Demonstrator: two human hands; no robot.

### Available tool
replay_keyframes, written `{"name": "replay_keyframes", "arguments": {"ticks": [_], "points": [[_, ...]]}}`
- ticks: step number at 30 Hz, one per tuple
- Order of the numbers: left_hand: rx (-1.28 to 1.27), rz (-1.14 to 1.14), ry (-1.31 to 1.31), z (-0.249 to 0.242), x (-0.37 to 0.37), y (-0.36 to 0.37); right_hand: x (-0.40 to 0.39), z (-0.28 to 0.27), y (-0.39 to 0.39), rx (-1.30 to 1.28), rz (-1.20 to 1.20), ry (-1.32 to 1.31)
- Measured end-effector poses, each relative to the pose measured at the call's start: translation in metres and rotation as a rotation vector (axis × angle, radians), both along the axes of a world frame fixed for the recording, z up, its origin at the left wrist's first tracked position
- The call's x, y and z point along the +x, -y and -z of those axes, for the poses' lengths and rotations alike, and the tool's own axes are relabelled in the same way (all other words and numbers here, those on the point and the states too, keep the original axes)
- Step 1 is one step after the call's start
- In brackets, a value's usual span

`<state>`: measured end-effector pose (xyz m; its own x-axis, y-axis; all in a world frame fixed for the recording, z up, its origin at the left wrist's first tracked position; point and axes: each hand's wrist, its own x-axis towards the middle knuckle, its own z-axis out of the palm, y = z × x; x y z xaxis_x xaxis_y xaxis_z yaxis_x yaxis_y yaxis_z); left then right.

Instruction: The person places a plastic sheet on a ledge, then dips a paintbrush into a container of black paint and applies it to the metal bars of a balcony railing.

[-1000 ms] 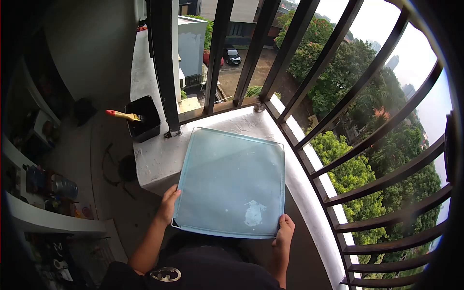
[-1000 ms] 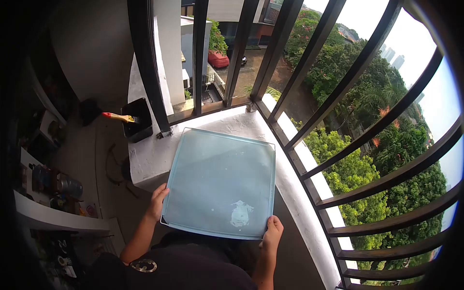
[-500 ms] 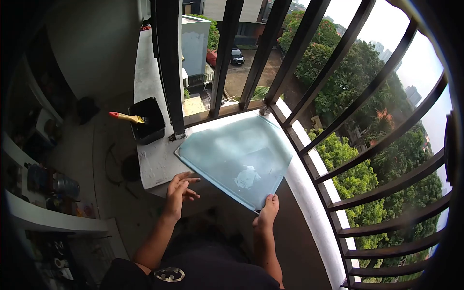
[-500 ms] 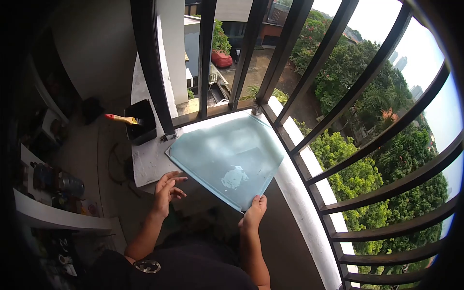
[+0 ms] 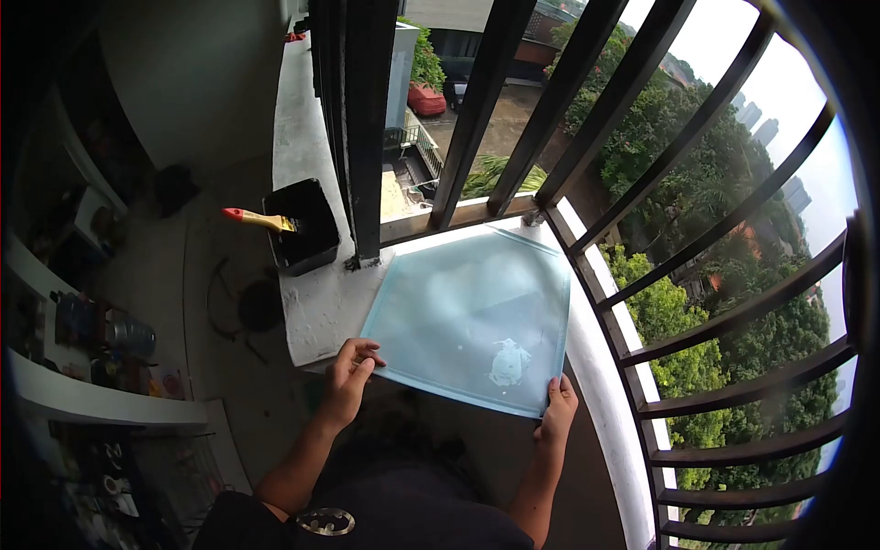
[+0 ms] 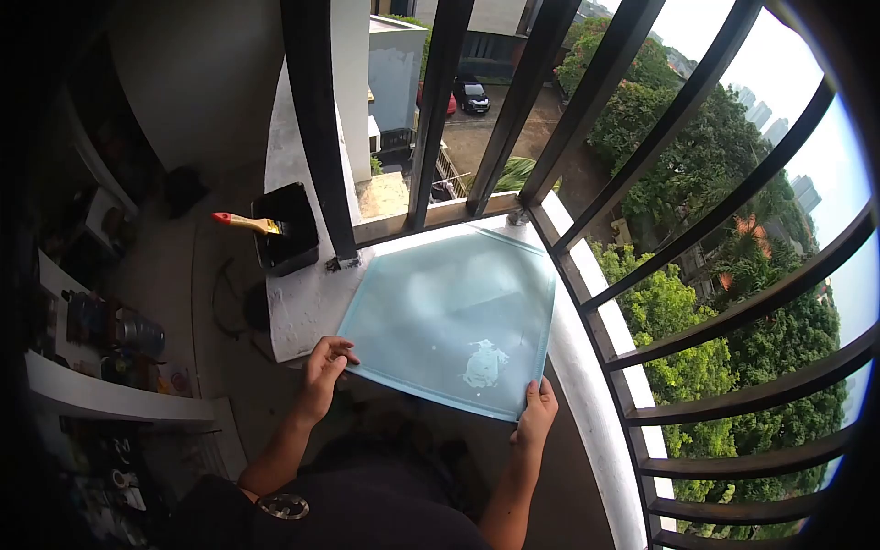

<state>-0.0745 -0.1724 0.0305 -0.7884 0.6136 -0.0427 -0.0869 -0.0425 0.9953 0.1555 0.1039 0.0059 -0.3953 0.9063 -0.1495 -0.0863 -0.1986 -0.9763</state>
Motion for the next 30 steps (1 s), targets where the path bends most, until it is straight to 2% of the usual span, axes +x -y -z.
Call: {"name": "replay_keyframes", "arguments": {"ticks": [1,6,8,11,13,14,15,16,17,19,20,22,24,25,27,28,30], "points": [[-0.057,-0.013,-0.100,0.001,-0.002,0.001,0.003,-0.002,-0.001,-0.011,-0.032,0.031],[-0.038,0.046,-0.064,0.000,-0.001,0.008,-0.003,-0.009,-0.034,0.056,-0.094,0.169],[-0.011,0.172,0.217,-0.005,-0.001,0.011,-0.005,-0.017,-0.049,0.079,-0.127,0.232],[0.106,0.176,0.221,-0.003,0.001,0.006,-0.004,-0.029,-0.060,0.092,-0.164,0.318],[0.129,0.218,0.271,-0.005,0.000,0.008,-0.002,-0.039,-0.060,0.221,-0.193,0.533],[0.156,0.259,0.317,-0.006,0.000,0.009,0.002,-0.040,-0.062,0.216,-0.193,0.533],[0.154,0.260,0.316,-0.007,0.001,0.009,0.004,-0.041,-0.065,0.253,-0.094,0.577],[0.171,0.366,0.363,-0.007,0.005,0.010,0.005,-0.043,-0.068,0.291,0.004,0.620],[0.189,0.471,0.410,-0.006,0.010,0.011,0.003,-0.043,-0.069,0.290,0.002,0.619],[0.213,0.632,0.509,-0.006,0.020,0.007,-0.007,-0.051,-0.067,0.424,0.263,0.779],[0.244,0.714,0.522,0.000,0.023,0.004,-0.013,-0.049,-0.064,0.526,0.364,0.780],[0.278,0.788,0.535,0.018,0.028,-0.004,-0.011,-0.034,-0.076,0.539,0.350,0.761],[0.503,1.039,0.724,0.029,0.030,-0.013,-0.014,-0.035,-0.082,0.509,0.322,0.781],[0.505,1.035,0.717,0.030,0.033,-0.014,-0.015,-0.030,-0.086,0.513,0.318,0.775],[0.377,1.135,0.813,0.032,0.041,-0.013,-0.014,-0.017,-0.091,0.642,0.309,0.588],[0.185,1.093,0.598,0.032,0.038,-0.014,-0.013,-0.016,-0.092,0.625,0.295,0.596],[0.114,0.962,0.522,0.039,0.032,-0.016,-0.013,-0.016,-0.092,0.641,0.295,0.605]]}}
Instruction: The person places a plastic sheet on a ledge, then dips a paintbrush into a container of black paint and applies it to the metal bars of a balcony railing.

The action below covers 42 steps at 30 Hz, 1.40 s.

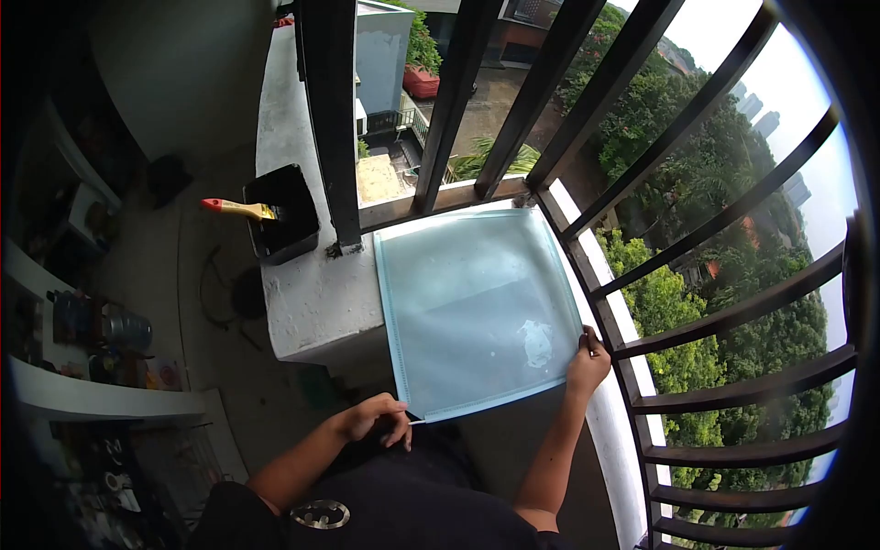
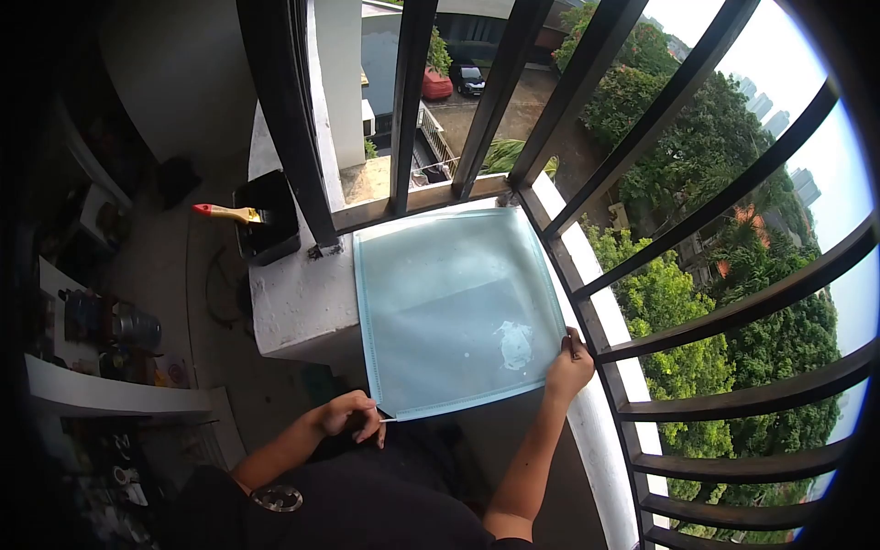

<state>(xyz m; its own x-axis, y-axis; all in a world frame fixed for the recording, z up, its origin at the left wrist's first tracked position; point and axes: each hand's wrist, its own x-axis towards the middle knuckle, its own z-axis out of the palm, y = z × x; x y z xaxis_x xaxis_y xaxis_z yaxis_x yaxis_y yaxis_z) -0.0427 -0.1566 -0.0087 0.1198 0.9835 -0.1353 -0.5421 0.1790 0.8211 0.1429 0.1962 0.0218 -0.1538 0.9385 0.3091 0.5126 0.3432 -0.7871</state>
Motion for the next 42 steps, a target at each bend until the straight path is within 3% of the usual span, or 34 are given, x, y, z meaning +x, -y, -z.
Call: {"name": "replay_keyframes", "arguments": {"ticks": [3,5,6,9,10,13,17,23,30,37,42], "points": [[-0.088,-0.017,-0.128,-0.019,-0.017,-0.009,-0.003,-0.002,0.005,0.045,0.013,0.045],[-0.448,-0.076,-0.476,-0.023,-0.019,-0.012,-0.005,0.001,0.006,0.023,0.136,0.101],[-0.449,-0.088,-0.474,-0.022,-0.017,-0.013,-0.005,0.003,0.006,0.025,0.125,0.100],[-0.262,-0.561,-0.476,-0.013,-0.011,-0.019,-0.006,0.003,0.010,0.088,0.121,0.247],[-0.221,-0.607,-0.314,-0.015,-0.013,-0.020,-0.008,0.001,0.016,0.086,0.095,0.230],[-0.203,-0.634,-0.282,-0.010,-0.025,-0.013,-0.016,-0.006,0.036,0.113,0.066,0.200],[-0.228,-0.403,-0.253,-0.011,-0.013,0.007,-0.007,-0.005,0.031,0.119,0.030,0.152],[-0.216,-0.332,-0.188,0.002,0.016,0.007,0.007,-0.004,0.020,0.154,0.005,0.152],[-0.207,-0.268,-0.166,0.002,0.026,-0.003,-0.001,-0.004,0.003,0.021,-0.095,0.018],[-0.211,-0.469,-0.192,0.010,0.022,-0.010,-0.004,-0.007,0.007,0.061,-0.156,0.066],[-0.258,-0.674,-0.244,-0.009,0.025,-0.010,-0.001,-0.014,0.034,0.103,0.003,0.318]]}}
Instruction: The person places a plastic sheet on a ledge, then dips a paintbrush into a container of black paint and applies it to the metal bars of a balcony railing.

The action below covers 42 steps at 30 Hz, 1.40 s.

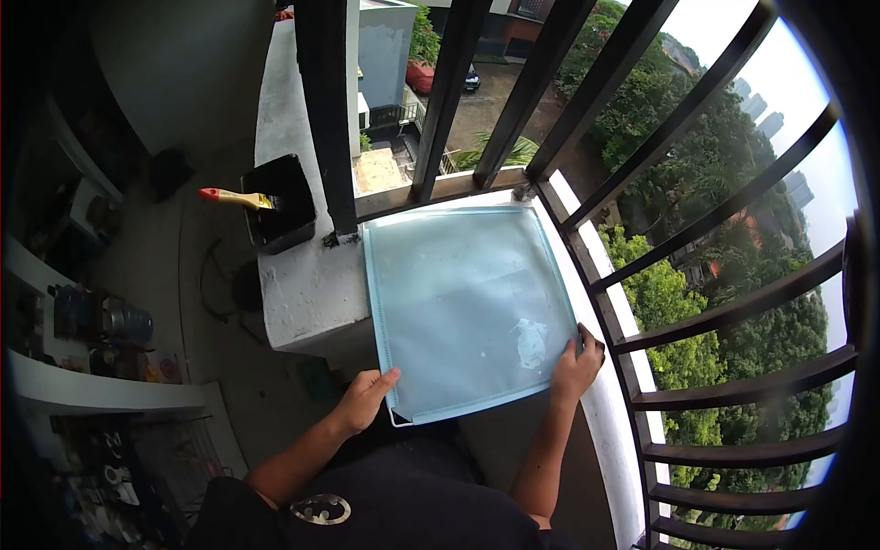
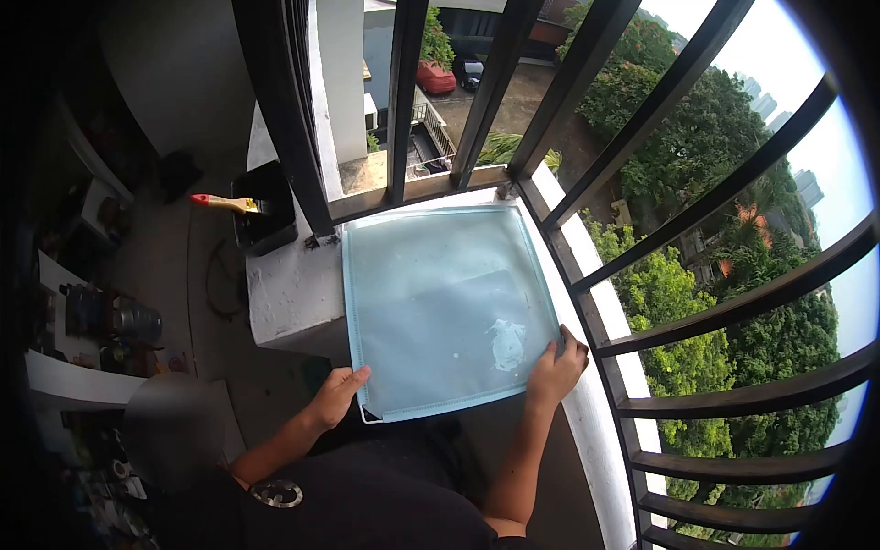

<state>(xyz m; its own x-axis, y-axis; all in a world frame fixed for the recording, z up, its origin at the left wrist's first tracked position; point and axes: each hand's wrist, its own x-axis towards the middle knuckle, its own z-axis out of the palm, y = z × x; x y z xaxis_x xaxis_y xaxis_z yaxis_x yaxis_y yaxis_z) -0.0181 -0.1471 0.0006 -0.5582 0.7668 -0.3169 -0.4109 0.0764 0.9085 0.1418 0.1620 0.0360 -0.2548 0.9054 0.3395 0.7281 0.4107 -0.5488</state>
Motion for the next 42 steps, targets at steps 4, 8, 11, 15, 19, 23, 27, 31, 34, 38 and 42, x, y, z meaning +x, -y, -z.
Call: {"name": "replay_keyframes", "arguments": {"ticks": [4,8,11,15,19,23,27,31,34,38,42], "points": [[-0.029,-0.103,-0.097,-0.017,-0.015,0.000,0.016,-0.005,0.034,-0.015,0.078,0.038],[0.030,-0.330,0.013,-0.033,-0.059,-0.013,0.019,-0.009,0.059,-0.163,0.021,-0.091],[-0.053,-0.509,-0.035,-0.066,-0.097,0.005,0.020,0.009,0.059,-0.345,-0.165,-0.221],[0.106,-0.529,-0.068,-0.060,-0.111,0.017,-0.010,0.001,0.074,-0.829,-0.115,-0.600],[0.007,-0.353,-0.377,-0.048,-0.108,0.005,-0.021,0.006,0.082,-0.854,-0.132,-0.721],[-0.227,-0.356,-0.937,-0.058,-0.110,-0.010,-0.021,0.006,0.085,-0.884,-0.146,-0.795],[-0.341,-0.148,-1.140,-0.053,-0.104,-0.017,-0.018,0.009,0.078,-0.928,-0.178,-0.850],[-0.352,-0.117,-1.257,-0.043,-0.108,-0.021,-0.018,0.003,0.079,-0.940,-0.199,-0.834],[-0.375,-0.177,-1.334,-0.038,-0.117,-0.026,-0.018,0.012,0.082,-0.997,-0.243,-0.912],[-0.342,-0.233,-1.362,-0.037,-0.125,-0.034,-0.028,0.021,0.088,-0.904,-0.206,-1.035],[-0.283,-0.259,-1.351,-0.038,-0.123,-0.030,-0.029,0.006,0.092,-0.888,-0.130,-0.815]]}}
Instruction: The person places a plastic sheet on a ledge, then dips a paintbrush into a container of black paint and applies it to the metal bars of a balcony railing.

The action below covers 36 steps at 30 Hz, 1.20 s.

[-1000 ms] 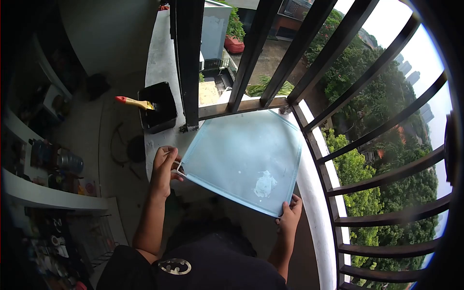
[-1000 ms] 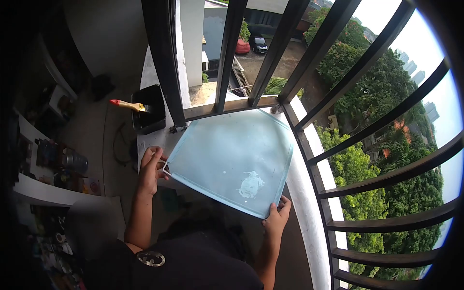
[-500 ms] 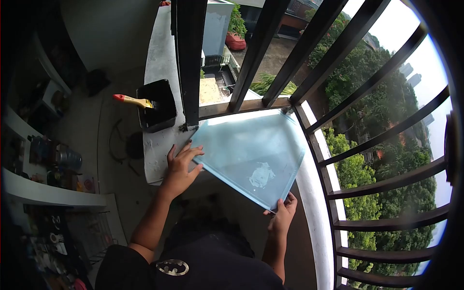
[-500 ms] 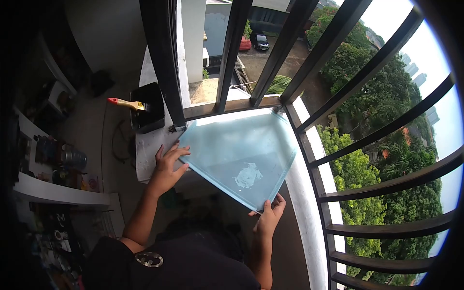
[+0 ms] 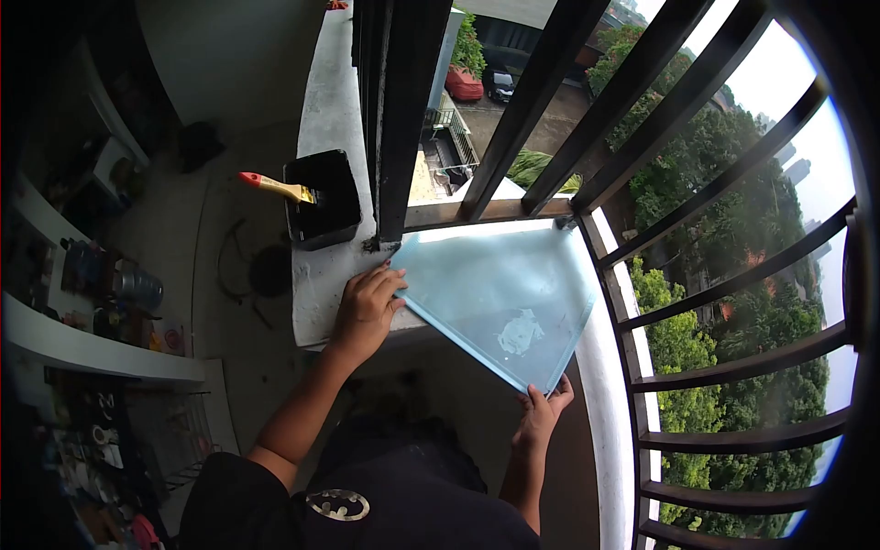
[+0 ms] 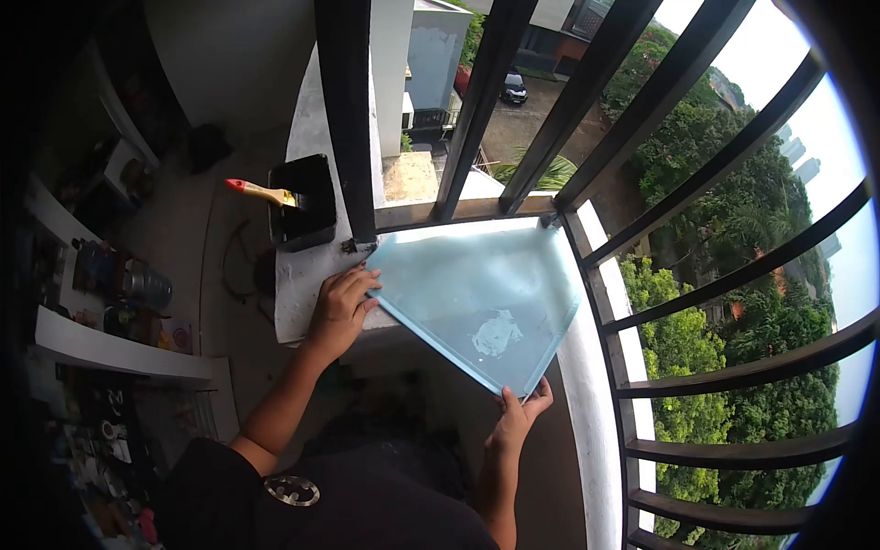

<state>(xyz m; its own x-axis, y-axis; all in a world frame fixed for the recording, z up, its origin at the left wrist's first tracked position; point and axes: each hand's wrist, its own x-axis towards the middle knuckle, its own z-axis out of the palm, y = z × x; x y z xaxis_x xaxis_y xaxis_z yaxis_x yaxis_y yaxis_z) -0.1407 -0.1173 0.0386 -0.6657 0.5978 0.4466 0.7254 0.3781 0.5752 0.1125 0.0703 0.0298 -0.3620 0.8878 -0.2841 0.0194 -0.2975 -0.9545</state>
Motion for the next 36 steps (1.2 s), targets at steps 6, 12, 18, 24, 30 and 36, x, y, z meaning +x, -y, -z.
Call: {"name": "replay_keyframes", "arguments": {"ticks": [6,12,18,24,30,36], "points": [[0.189,-0.240,-0.077,-0.014,0.003,0.032,0.004,-0.006,0.026,0.691,0.211,0.552],[0.536,-0.613,0.097,-0.006,-0.042,0.077,0.001,-0.008,0.037,0.987,0.157,0.526],[0.819,-0.562,0.462,0.023,-0.109,0.100,-0.014,-0.027,0.050,1.108,0.146,0.426],[0.859,-0.533,0.621,-0.001,-0.145,0.102,-0.027,-0.040,0.057,1.134,0.059,0.263],[0.947,-0.301,0.696,-0.010,-0.179,0.100,-0.041,-0.052,0.067,1.119,-0.016,0.193],[0.869,-0.211,0.424,-0.032,-0.159,0.079,-0.036,-0.045,0.071,1.150,-0.055,0.195]]}}
